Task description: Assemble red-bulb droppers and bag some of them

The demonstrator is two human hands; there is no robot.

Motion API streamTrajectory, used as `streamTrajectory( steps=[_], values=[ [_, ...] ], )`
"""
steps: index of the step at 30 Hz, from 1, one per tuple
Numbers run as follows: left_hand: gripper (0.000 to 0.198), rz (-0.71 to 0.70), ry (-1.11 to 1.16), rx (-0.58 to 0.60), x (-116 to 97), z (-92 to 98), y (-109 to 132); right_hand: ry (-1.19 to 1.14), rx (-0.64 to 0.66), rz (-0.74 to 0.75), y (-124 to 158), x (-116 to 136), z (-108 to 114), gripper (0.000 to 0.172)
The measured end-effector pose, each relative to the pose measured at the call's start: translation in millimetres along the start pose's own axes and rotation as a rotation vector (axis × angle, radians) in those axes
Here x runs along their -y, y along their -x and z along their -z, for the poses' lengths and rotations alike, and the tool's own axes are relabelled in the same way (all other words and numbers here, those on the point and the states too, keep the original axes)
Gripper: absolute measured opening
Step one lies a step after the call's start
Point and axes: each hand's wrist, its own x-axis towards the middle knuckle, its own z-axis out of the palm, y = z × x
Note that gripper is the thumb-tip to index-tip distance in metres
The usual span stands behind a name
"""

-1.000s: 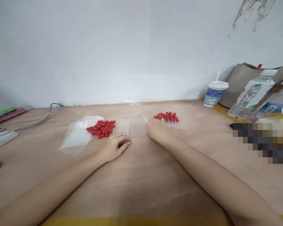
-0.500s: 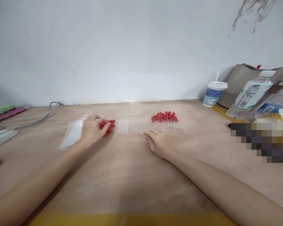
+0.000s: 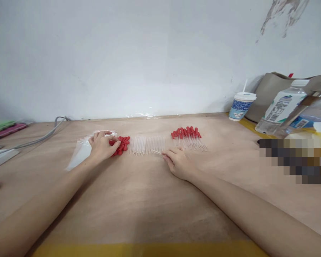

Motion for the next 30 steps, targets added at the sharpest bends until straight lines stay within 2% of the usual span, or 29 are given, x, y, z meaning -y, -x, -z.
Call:
streamTrajectory(
  steps=[4, 6, 7, 8, 11, 13, 16, 22, 30],
  values=[
    [0.015, 0.063, 0.128, -0.109, -3.1, 5.4, -4.3, -0.011, 0.009, 0.003, -0.1, -0.1, 0.0, 0.019],
    [0.012, 0.012, 0.247, -0.170, -11.4, 9.6, -1.6, -0.013, 0.006, -0.001, -0.4, 0.4, 0.3, 0.019],
    [0.011, -0.043, 0.324, -0.164, -17.5, 11.1, 2.1, -0.014, 0.001, -0.005, -0.5, 0.8, 0.6, 0.018],
    [0.011, -0.099, 0.410, -0.128, -24.7, 11.8, 7.5, -0.016, -0.003, -0.009, -0.6, 1.1, 1.0, 0.018],
    [0.012, -0.240, 0.636, 0.139, -48.0, 6.9, 31.7, -0.023, -0.016, -0.025, -0.6, 2.0, 2.3, 0.016],
    [0.010, -0.313, 0.676, 0.218, -59.7, -1.2, 48.9, -0.025, -0.015, -0.026, -0.5, 2.6, 3.2, 0.015],
    [0.019, -0.357, 0.768, 0.311, -66.8, -12.7, 64.7, -0.024, -0.002, -0.001, -0.8, 4.1, 4.2, 0.015],
    [0.016, -0.357, 0.734, 0.364, -67.7, -9.4, 62.9, -0.013, 0.000, 0.033, -3.9, 10.2, 5.7, 0.015],
    [0.017, -0.355, 0.706, 0.297, -70.2, -5.3, 63.6, -0.031, -0.027, 0.092, -3.8, 14.5, 1.6, 0.016]
  ],
)
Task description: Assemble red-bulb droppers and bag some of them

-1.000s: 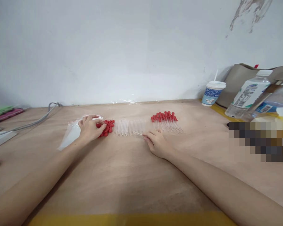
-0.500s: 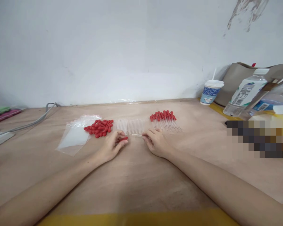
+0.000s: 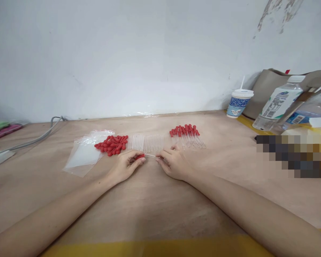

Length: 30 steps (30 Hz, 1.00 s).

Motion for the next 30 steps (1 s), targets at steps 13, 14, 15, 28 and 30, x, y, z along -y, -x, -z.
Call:
streamTrajectory(
  steps=[13, 14, 15, 28, 30],
  values=[
    [0.019, -0.155, 0.061, 0.056, 4.4, 1.7, 1.8, -0.248, 0.167, -0.068, -5.0, -7.0, 6.3, 0.018],
    [0.019, -0.178, 0.056, 0.084, 4.1, 2.2, 2.3, -0.252, 0.189, -0.062, -5.9, -7.4, 8.5, 0.019],
    [0.019, -0.197, 0.048, 0.111, 3.9, 2.4, 2.7, -0.244, 0.209, -0.049, -6.6, -7.5, 10.5, 0.019],
    [0.020, -0.144, -0.059, 0.019, 4.6, -1.7, 2.3, -0.007, 0.060, 0.002, 1.5, -2.7, 4.0, 0.020],
    [0.020, -0.100, -0.004, 0.001, 4.8, -1.2, 2.4, -0.107, 0.060, -0.037, 1.2, -4.0, 5.7, 0.018]
  ],
)
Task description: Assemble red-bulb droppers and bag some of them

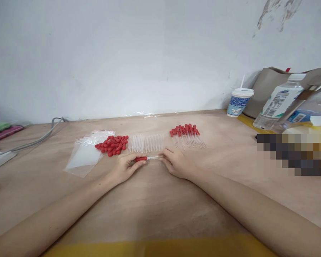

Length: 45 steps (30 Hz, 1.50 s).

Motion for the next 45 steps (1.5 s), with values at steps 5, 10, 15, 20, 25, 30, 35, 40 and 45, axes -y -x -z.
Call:
streamTrajectory(
  steps=[5, 10, 15, 20, 25, 30, 35, 40, 45],
  values=[
    [0.018, 0.057, 0.042, 0.023, 0.4, -0.1, 0.3, -0.075, 0.004, 0.012, -1.2, 0.0, 0.5, 0.019],
    [0.015, 0.059, 0.066, 0.072, 0.5, -0.8, 1.2, -0.064, -0.018, 0.056, -0.8, 0.1, -3.1, 0.019],
    [0.016, 0.064, 0.082, 0.082, 0.4, -1.3, 1.4, -0.091, -0.007, 0.007, -1.5, 3.3, -3.8, 0.023],
    [0.019, 0.092, 0.107, 0.067, -1.3, -0.2, -0.5, -0.075, -0.006, -0.073, -4.2, 10.4, -3.4, 0.026],
    [0.019, 0.003, 0.038, 0.104, -5.1, 5.2, -2.2, -0.043, 0.037, -0.053, -2.9, 10.1, -1.4, 0.029],
    [0.020, -0.125, -0.026, 0.034, -2.4, 4.5, -1.3, -0.033, 0.074, -0.039, 0.3, 3.7, -0.6, 0.028],
    [0.017, -0.163, -0.037, 0.044, 0.5, 1.2, 0.5, 0.002, 0.065, 0.001, -1.5, 1.6, -4.7, 0.025],
    [0.017, -0.133, -0.018, 0.056, -2.1, 1.2, -0.2, 0.010, 0.060, 0.002, -3.9, 4.9, -8.2, 0.027],
    [0.016, -0.131, -0.018, 0.059, -0.8, 0.3, -0.2, 0.028, 0.103, -0.029, -6.8, 10.1, -9.8, 0.030]
  ],
)
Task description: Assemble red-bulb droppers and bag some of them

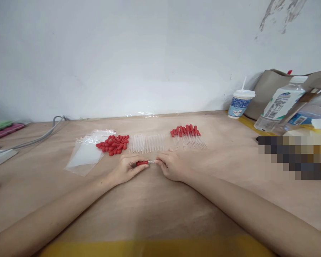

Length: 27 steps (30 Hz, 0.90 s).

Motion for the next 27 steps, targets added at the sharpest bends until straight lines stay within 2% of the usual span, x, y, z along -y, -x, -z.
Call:
streamTrajectory(
  steps=[11, 15, 19, 24, 27],
  values=[
    [0.017, 0.003, -0.001, 0.019, 2.5, -0.4, -0.2, -0.017, 0.111, -0.095, -8.0, 6.3, 1.0, 0.033],
    [0.015, 0.014, -0.005, 0.002, 2.6, 0.1, -3.6, 0.040, 0.197, -0.110, -10.9, 8.6, 7.6, 0.031],
    [0.019, 0.060, -0.009, -0.020, 3.4, 0.1, -3.9, 0.098, 0.223, -0.092, -11.6, 5.6, 20.0, 0.026],
    [0.019, 0.127, -0.035, -0.090, 4.0, 0.6, -2.1, 0.033, 0.194, -0.305, -12.7, -24.0, 48.6, 0.020],
    [0.022, 0.047, -0.050, -0.030, 2.4, 3.1, -3.0, -0.024, 0.173, -0.588, -16.4, -50.4, 65.5, 0.028]
  ],
)
